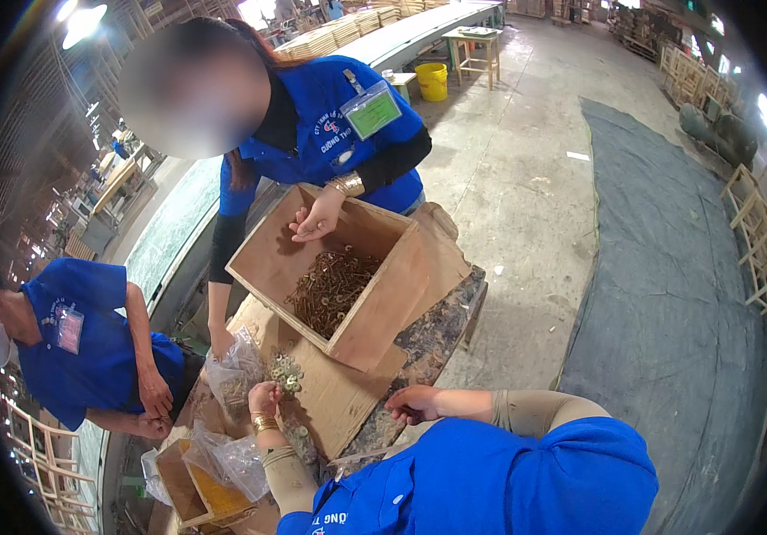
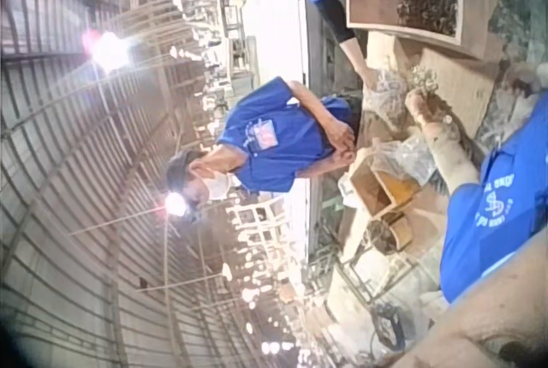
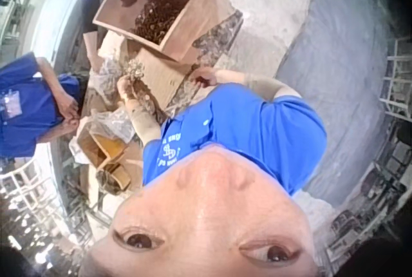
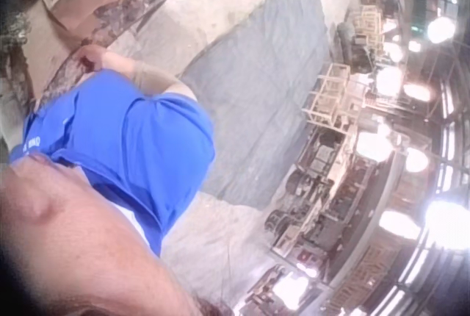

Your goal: The person picks small metal fasteners and washers from a wooden box and plastic bags on a workbench, then places them into a larger wooden bin. The person repeats this sorting and placement process while two coworkers perform similar tasks nearby.

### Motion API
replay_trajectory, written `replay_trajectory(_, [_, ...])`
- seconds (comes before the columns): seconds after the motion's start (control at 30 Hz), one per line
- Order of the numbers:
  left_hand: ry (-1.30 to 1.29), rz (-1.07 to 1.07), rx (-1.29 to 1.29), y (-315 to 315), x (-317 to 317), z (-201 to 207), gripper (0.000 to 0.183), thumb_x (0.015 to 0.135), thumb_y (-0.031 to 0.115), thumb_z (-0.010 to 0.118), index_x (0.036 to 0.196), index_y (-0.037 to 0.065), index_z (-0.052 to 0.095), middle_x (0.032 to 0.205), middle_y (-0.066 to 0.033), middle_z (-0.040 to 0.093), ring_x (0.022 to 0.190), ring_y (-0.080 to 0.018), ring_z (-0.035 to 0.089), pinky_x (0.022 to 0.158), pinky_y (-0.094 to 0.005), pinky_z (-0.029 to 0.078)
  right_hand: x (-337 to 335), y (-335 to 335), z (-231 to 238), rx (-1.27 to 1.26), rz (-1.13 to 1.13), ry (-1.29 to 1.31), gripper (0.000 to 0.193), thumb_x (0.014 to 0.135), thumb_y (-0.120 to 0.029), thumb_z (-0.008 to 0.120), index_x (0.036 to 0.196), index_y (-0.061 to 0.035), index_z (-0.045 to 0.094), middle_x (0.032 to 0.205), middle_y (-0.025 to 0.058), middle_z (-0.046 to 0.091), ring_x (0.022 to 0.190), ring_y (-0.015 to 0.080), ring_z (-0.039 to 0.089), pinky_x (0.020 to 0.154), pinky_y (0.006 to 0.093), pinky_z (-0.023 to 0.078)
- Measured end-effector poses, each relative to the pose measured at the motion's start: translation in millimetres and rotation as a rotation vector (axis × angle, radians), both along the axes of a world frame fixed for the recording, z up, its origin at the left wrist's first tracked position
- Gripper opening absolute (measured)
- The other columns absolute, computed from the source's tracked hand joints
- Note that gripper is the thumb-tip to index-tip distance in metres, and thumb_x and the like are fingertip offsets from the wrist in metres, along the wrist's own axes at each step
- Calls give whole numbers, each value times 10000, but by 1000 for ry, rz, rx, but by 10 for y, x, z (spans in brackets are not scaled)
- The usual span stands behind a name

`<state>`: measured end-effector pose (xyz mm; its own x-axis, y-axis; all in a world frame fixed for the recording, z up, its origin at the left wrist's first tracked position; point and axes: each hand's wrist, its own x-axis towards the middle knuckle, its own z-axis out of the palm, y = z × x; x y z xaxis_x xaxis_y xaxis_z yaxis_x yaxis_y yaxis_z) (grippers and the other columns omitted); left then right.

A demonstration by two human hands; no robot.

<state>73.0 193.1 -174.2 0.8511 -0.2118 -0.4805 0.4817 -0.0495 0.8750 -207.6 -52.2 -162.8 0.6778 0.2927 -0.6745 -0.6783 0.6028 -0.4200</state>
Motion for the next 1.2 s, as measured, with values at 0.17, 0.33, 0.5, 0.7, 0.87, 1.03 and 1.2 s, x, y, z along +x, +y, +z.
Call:
replay_trajectory(0.17, [279,124,-412,39,-22,48,98,741,43,499,658,86,471,547,-13,473,449,-117,455,385,-207,388,-117,-141,-9,-50,-107,75,121,832,-123,500,947,-85,513,699,58,587,559,133,568,491,264,494])
replay_trajectory(0.33, [170,144,-601,3,-171,48,57,752,50,504,709,23,528,589,-54,521,510,-135,505,442,-222,435,-191,-289,-273,6,-78,12,96,813,-145,528,851,-70,574,739,72,623,542,135,574,472,262,494])
replay_trajectory(0.5, [284,229,-496,154,-218,21,136,878,125,462,787,33,503,657,-16,532,531,-69,535,479,-150,482,-218,-413,-213,-33,-161,95,158,830,-112,498,974,-66,544,725,81,607,517,134,539,461,239,473])
replay_trajectory(0.7, [158,57,-906,201,-280,487,140,883,164,463,816,48,502,722,-27,548,532,-52,510,404,-126,433,-408,-806,-45,-116,-173,164,141,825,-132,495,878,-38,585,681,85,587,454,94,486,354,215,392])
replay_trajectory(0.87, [-158,99,-552,-605,-875,1683,165,862,74,466,988,-30,496,807,-69,533,639,-80,513,618,-150,472,-646,-1280,150,-293,-86,123,216,829,-103,453,1010,-41,554,657,59,553,397,50,374,307,204,260])
replay_trajectory(1.03, [-213,-182,-454,-1224,-1104,2153,168,826,-1,487,980,-64,505,830,-75,532,711,-108,528,663,-168,470,-609,-1589,745,-391,41,-219,304,807,-72,487,1107,-30,455,730,38,583,470,71,499,386,191,391])
replay_trajectory(1.2, [-224,-356,-481,-1712,-1041,2112,123,819,-6,497,927,-59,523,851,-83,547,786,-150,544,724,-223,470,-227,-1769,1479,-476,212,-546,274,813,-101,512,1077,-41,473,780,33,599,527,80,557,404,189,425])
